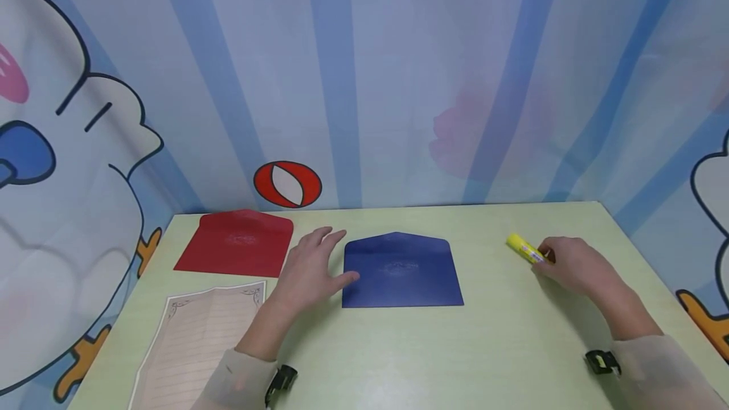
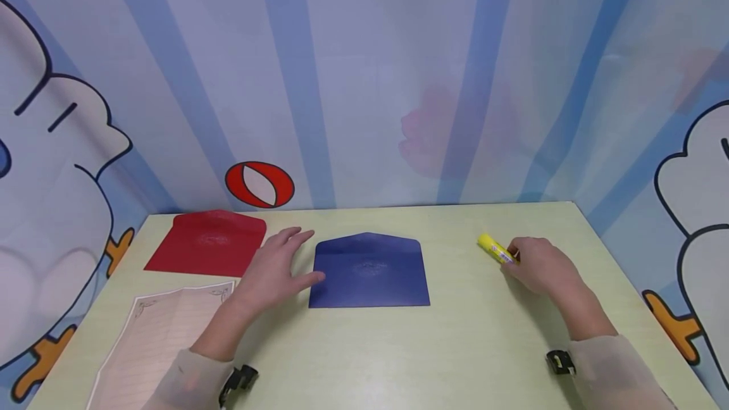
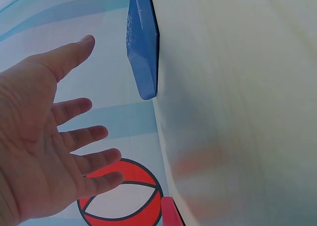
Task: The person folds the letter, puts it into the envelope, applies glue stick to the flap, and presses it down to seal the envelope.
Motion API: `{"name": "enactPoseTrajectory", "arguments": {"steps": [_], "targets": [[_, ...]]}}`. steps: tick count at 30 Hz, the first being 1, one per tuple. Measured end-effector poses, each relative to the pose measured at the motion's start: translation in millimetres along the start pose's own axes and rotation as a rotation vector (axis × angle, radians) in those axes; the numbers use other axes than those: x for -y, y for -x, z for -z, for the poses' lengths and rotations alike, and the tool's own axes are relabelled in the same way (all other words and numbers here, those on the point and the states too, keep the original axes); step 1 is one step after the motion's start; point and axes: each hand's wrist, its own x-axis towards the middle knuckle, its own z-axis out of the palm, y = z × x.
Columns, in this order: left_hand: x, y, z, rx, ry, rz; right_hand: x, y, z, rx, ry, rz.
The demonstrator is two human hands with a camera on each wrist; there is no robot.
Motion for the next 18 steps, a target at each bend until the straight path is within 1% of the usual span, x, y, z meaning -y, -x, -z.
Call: {"name": "enactPoseTrajectory", "arguments": {"steps": [7, 13, 16, 18], "targets": [[-0.9, 1.3, 1.5, 0.007, 0.008, 0.001, 1.6, 0.1, -0.5, 0.008, 0.01, -0.008], [-1.0, 1.8, 2.3, 0.004, 0.019, 0.002, 2.0, 0.7, 2.1, 0.031, 0.013, -0.02], [-0.4, 1.5, 2.3, 0.001, 0.016, 0.002, 4.9, 0.7, 4.0, 0.024, 0.029, -0.023], [0.1, 0.8, 2.4, -0.002, 0.014, 0.002, 8.7, -0.1, 5.1, 0.004, 0.045, -0.017]]}}
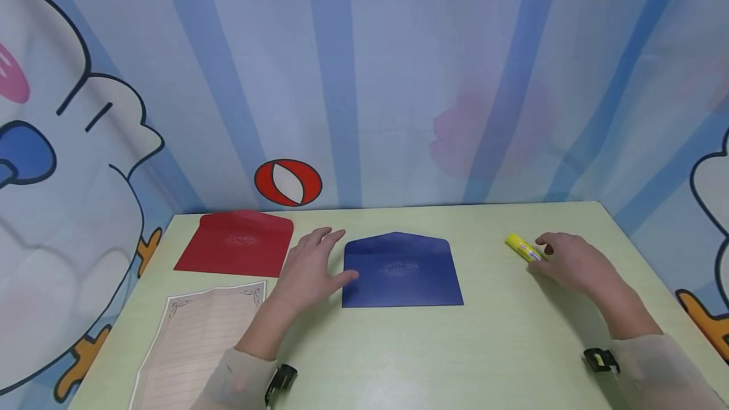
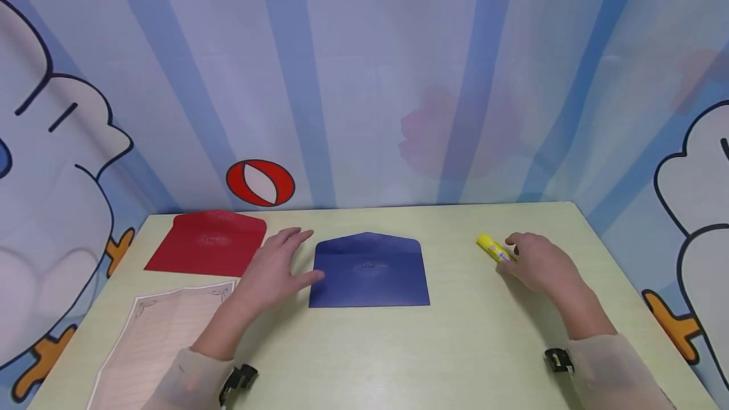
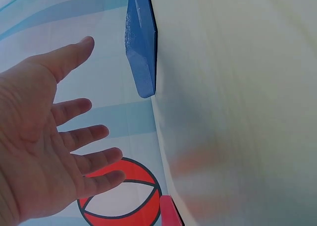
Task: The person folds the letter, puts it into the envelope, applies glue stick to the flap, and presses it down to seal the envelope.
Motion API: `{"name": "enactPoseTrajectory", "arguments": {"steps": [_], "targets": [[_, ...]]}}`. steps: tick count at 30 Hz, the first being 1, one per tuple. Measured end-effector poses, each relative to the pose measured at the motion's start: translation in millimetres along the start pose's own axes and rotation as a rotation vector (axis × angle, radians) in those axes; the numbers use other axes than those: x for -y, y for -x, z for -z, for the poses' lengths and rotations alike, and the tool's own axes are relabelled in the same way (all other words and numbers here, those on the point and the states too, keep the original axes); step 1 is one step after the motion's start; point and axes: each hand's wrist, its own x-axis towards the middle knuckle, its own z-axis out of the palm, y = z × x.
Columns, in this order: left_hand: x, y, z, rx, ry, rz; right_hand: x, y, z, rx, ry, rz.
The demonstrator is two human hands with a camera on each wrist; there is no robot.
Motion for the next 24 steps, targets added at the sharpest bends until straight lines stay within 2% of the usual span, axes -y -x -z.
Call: {"name": "enactPoseTrajectory", "arguments": {"steps": [4, 10, 17, 24], "targets": [[0.6, -2.1, -0.1, 0.001, -0.001, 0.0, 12.3, -3.0, 2.6, -0.044, 0.008, 0.028], [-0.3, -9.0, 0.7, 0.014, 0.008, -0.009, 38.1, -12.8, 3.8, -0.08, -0.062, 0.078], [-3.4, -18.7, 0.5, 0.042, 0.033, 0.005, 75.3, -26.7, -2.1, -0.055, -0.157, 0.125], [-2.4, -33.3, -5.7, 0.083, 0.033, 0.039, 106.1, -46.8, -17.3, -0.025, -0.182, 0.192]]}}
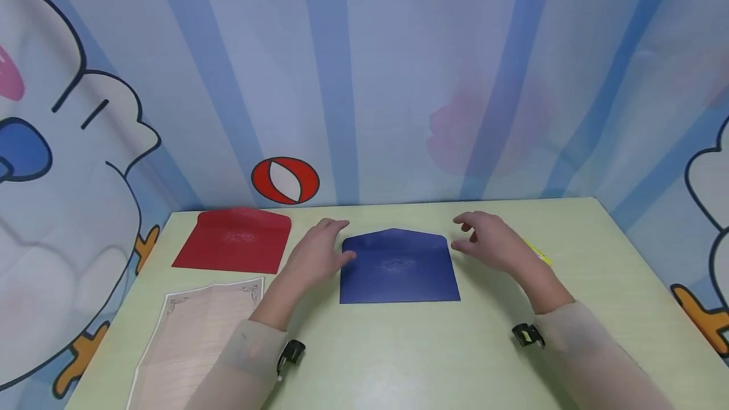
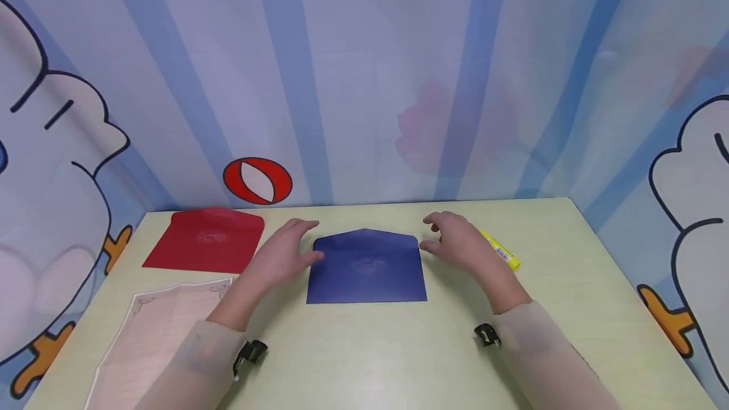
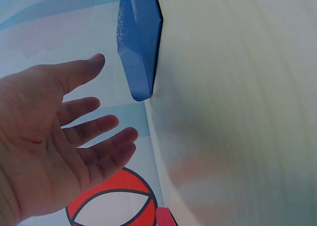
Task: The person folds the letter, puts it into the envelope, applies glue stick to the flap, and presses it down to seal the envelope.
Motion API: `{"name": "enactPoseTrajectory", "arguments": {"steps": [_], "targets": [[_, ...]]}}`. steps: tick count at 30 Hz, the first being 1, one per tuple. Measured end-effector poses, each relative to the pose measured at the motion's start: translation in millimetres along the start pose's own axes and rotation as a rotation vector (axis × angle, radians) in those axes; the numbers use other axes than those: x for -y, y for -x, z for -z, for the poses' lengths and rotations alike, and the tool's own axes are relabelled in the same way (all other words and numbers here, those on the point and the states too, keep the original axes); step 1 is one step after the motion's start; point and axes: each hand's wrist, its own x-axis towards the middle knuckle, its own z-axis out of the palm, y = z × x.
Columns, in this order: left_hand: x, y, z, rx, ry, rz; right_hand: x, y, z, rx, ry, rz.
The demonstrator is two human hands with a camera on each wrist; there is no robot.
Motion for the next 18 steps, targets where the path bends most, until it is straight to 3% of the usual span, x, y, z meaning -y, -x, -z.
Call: {"name": "enactPoseTrajectory", "arguments": {"steps": [8, 18], "targets": [[-0.2, -14.6, -4.9, 0.059, -0.038, 0.01, 16.2, -24.1, -23.7, 0.041, 0.083, 0.05], [3.9, -29.2, -10.1, 0.119, -0.106, -0.022, 20.9, -31.3, -32.3, 0.063, 0.204, 0.089]]}}
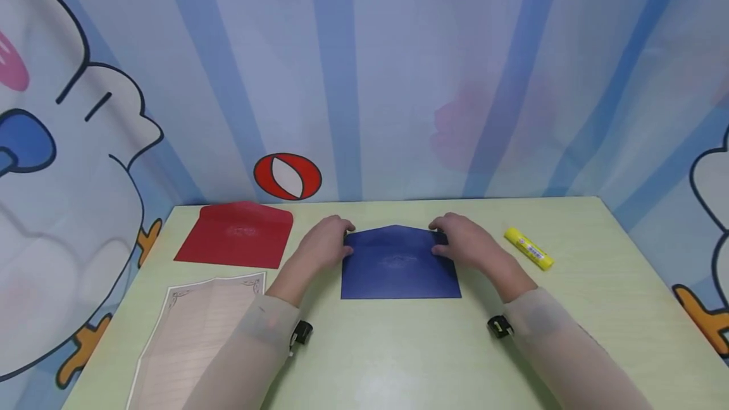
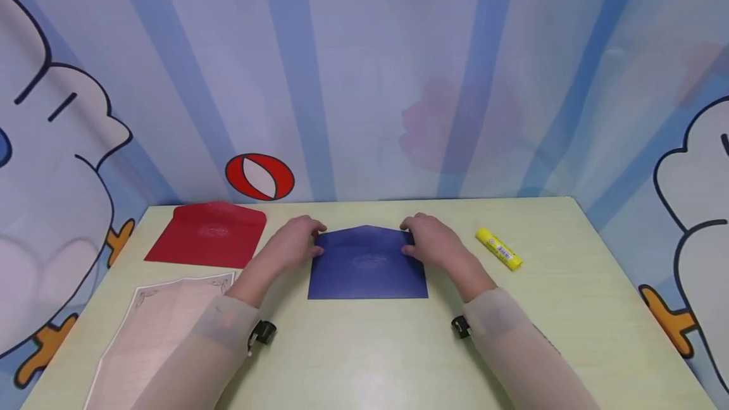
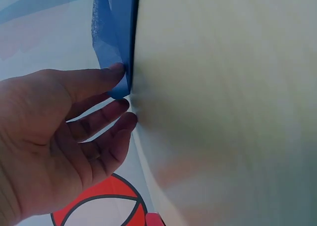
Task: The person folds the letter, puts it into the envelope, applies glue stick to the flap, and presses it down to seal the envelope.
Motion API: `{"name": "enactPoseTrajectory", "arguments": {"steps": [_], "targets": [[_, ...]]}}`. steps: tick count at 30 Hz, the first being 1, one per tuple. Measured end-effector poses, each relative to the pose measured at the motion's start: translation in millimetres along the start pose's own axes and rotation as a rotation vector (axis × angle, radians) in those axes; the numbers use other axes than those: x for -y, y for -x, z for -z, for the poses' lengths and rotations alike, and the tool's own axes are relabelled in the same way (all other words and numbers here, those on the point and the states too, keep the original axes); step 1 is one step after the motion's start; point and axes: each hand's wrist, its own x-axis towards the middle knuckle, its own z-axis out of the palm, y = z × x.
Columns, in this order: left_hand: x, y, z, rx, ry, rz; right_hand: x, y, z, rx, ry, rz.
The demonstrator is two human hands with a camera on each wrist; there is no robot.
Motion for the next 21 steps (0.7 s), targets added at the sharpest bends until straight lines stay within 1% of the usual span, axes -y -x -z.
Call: {"name": "enactPoseTrajectory", "arguments": {"steps": [6, 13, 17, 21], "targets": [[0.9, -0.9, -4.1, -0.014, -0.003, 0.003, -0.5, -0.5, -2.4, -0.026, 0.029, 0.002], [-3.4, 5.1, -3.2, -0.007, 0.017, -0.006, 3.2, -0.1, -2.6, -0.044, 0.032, 0.008], [-6.6, 10.5, -3.0, 0.002, 0.025, -0.03, 5.3, 1.9, -1.8, -0.04, 0.034, 0.01], [-9.5, 14.4, -2.6, -0.008, -0.003, -0.073, 6.2, 4.4, -2.2, -0.044, 0.048, 0.023]]}}
